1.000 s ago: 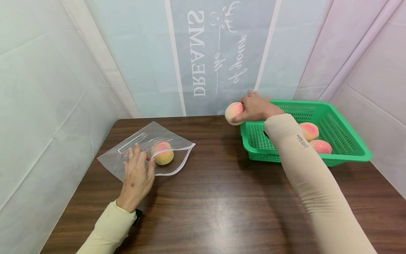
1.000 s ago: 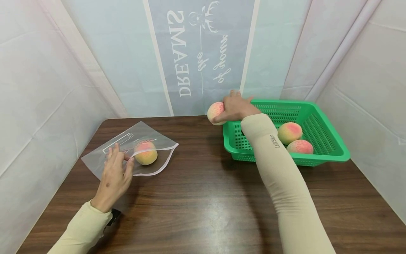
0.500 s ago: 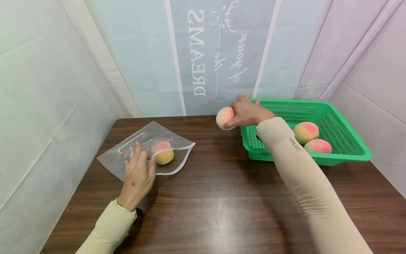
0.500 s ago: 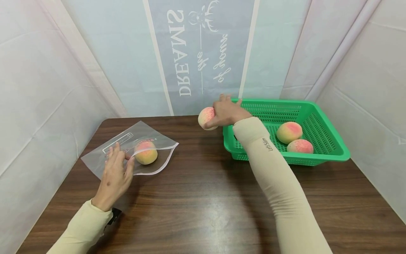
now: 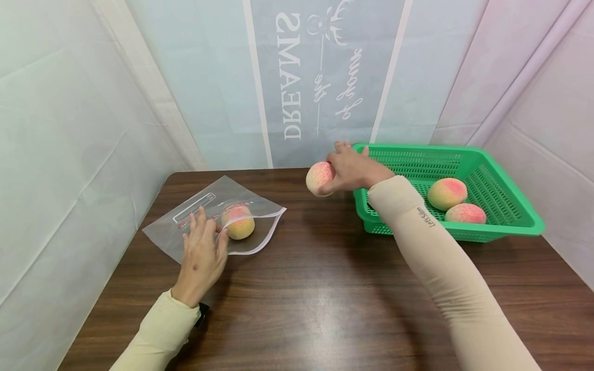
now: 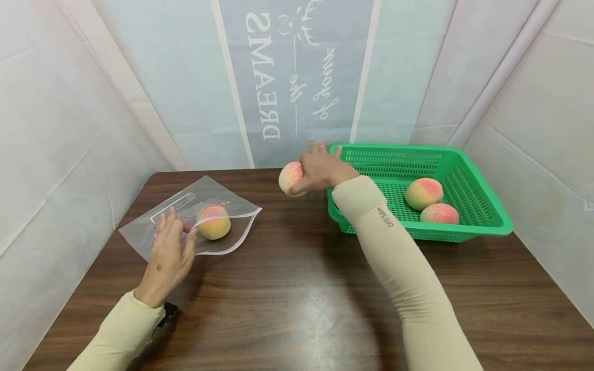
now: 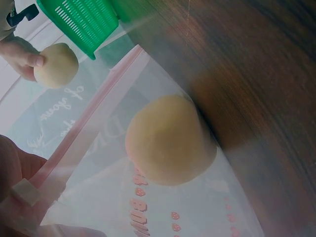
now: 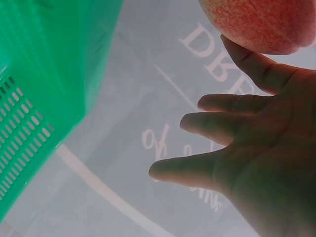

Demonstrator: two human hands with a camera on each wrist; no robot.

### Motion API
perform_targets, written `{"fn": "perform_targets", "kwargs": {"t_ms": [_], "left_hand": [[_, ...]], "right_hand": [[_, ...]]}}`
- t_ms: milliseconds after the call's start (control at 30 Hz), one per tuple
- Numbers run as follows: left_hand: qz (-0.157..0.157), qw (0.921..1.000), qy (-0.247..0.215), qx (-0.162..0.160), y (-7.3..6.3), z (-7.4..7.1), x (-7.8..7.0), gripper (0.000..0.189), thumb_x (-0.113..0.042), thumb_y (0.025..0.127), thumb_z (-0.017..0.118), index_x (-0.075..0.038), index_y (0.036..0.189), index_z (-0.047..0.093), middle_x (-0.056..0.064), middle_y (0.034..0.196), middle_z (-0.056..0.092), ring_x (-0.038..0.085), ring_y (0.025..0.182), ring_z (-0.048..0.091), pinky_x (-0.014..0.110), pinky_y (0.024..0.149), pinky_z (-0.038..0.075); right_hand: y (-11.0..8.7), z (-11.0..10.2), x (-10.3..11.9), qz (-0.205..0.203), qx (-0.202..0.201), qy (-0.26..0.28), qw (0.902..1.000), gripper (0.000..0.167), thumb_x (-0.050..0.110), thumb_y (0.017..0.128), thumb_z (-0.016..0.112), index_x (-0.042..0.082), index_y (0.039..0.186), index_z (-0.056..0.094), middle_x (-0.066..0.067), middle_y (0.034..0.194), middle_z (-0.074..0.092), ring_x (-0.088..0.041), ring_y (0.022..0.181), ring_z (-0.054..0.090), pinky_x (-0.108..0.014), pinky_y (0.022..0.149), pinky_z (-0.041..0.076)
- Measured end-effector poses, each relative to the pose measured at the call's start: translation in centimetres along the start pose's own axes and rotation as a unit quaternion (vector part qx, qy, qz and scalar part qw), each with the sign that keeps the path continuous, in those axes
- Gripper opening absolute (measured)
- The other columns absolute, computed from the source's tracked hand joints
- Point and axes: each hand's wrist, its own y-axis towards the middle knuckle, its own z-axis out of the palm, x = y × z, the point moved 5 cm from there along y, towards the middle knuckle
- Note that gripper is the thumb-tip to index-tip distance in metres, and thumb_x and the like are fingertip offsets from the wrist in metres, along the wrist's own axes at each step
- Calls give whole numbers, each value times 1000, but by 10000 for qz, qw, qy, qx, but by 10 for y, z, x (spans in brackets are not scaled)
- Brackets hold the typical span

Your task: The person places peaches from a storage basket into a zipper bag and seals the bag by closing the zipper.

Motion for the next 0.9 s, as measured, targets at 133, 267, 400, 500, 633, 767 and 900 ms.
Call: {"fn": "perform_targets", "kwargs": {"t_ms": [133,267,400,500,633,767,900], "left_hand": [[-18,10000,22,4,-1,0,0,17,-6,97,60,0,87,49,40,149,32,60,138,25,85,91,24],[-28,10000,28,-1,-1,1,0,17,-7,98,60,-1,87,49,39,149,32,59,139,24,85,91,23],[-2,10000,30,-23,-2,1,0,16,-6,97,61,-1,87,49,40,149,32,59,139,24,85,91,24],[18,10000,42,-35,-3,2,-1,16,-6,97,61,-1,87,49,40,149,33,60,138,25,85,90,24],[33,10000,56,-49,-3,2,-1,17,-6,97,61,0,87,48,40,148,33,60,138,25,85,90,24],[40,10000,56,-65,-3,2,-1,17,-6,97,61,0,87,48,41,148,33,60,138,25,85,90,24],[30,10000,27,-64,-4,3,-2,17,-6,97,61,-1,87,48,41,148,33,60,138,25,85,90,24]], "right_hand": [[-3,2,9,-57,14,9,10000,81,63,73,76,3,125,59,-31,159,17,-51,147,8,-81,103,9],[-5,6,16,-113,-25,-86,9999,82,65,72,75,5,126,58,-28,160,19,-48,149,9,-80,104,10],[-9,8,25,-257,-74,-139,9995,84,66,71,74,5,127,58,-28,159,20,-46,149,11,-79,104,11],[-12,10,30,-330,-30,-106,9994,86,66,72,73,5,129,57,-28,160,18,-47,149,9,-79,105,9],[-15,12,35,-409,-3,-113,9991,86,66,72,73,6,131,57,-29,161,16,-47,149,8,-79,105,6],[-17,13,41,-515,-28,-215,9984,85,66,72,73,6,129,58,-30,160,16,-48,149,9,-80,105,6],[-18,18,46,-597,-43,-384,9975,86,66,71,74,5,128,58,-31,160,18,-48,148,11,-80,104,7]]}}
